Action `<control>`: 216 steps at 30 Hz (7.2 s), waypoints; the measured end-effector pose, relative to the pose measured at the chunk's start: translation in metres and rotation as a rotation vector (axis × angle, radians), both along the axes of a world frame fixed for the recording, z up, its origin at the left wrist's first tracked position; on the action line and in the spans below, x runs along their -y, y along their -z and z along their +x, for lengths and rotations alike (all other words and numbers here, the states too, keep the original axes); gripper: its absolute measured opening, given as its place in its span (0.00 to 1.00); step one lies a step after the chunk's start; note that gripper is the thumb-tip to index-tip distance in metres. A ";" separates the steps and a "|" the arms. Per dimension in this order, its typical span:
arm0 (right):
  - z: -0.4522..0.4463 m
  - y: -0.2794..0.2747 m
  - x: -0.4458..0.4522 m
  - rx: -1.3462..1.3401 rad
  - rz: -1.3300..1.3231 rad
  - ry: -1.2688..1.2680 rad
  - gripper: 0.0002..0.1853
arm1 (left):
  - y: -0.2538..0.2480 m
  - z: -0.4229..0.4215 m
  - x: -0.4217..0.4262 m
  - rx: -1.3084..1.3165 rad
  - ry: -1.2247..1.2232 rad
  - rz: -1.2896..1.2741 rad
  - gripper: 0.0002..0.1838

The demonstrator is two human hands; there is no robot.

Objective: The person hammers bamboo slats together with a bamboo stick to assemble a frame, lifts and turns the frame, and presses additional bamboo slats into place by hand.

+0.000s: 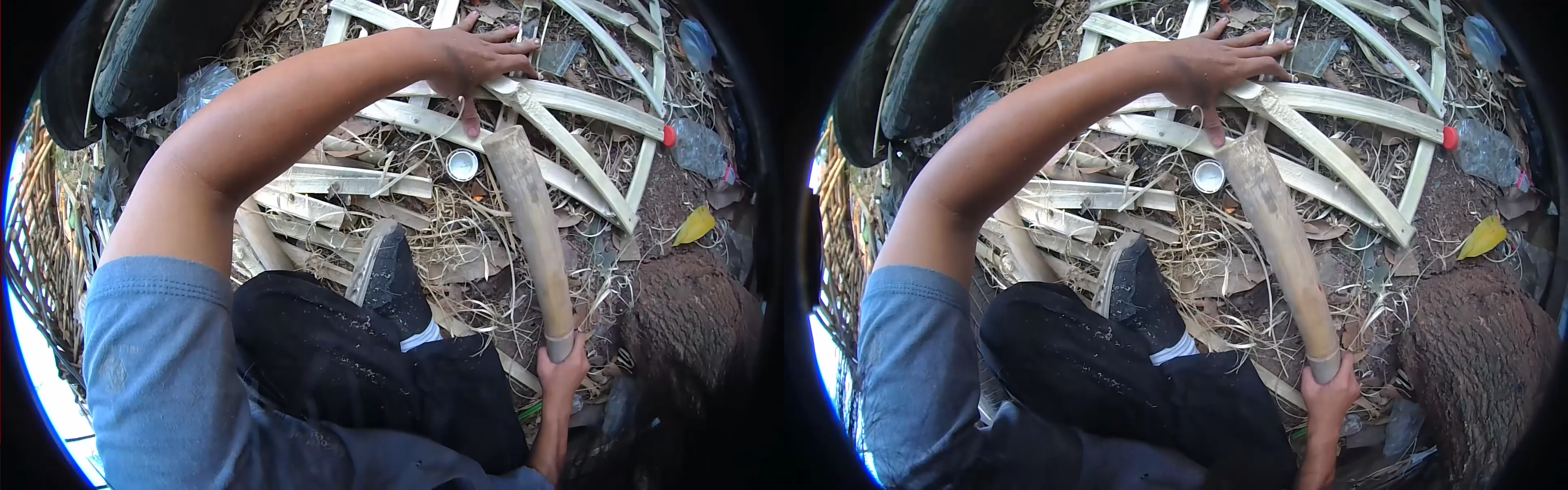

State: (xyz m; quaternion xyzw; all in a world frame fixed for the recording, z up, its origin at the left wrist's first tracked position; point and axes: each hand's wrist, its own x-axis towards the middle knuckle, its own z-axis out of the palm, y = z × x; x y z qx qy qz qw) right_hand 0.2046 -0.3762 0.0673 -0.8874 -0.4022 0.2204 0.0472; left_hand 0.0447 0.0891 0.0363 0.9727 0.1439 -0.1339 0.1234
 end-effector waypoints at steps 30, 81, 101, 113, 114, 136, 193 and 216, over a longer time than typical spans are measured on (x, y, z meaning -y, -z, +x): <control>-0.013 -0.013 -0.003 -0.136 0.254 0.070 0.24 | -0.007 -0.003 -0.004 0.005 0.043 -0.057 0.68; -0.052 -0.116 -0.009 -0.156 0.580 0.262 0.22 | -0.072 -0.021 0.081 -0.011 -0.443 -0.011 0.44; -0.076 -0.098 -0.008 -0.784 0.654 0.735 0.15 | 0.042 -0.013 0.128 0.782 -0.694 -0.160 0.13; -0.077 -0.087 -0.006 -0.775 0.588 0.628 0.14 | 0.041 -0.014 0.118 0.841 -0.787 -0.378 0.18; -0.077 -0.087 -0.006 -0.776 0.589 0.627 0.14 | 0.040 -0.013 0.118 0.876 -0.807 -0.415 0.17; -0.079 -0.081 -0.013 -0.782 0.472 0.583 0.15 | 0.002 -0.038 0.098 0.509 -0.537 -0.503 0.39; -0.041 -0.051 -0.005 -0.353 0.214 0.087 0.23 | 0.025 -0.034 0.106 0.685 -0.743 -0.497 0.11; -0.050 -0.050 -0.008 -0.245 0.113 0.025 0.24 | 0.029 -0.030 0.109 0.658 -0.844 -0.414 0.09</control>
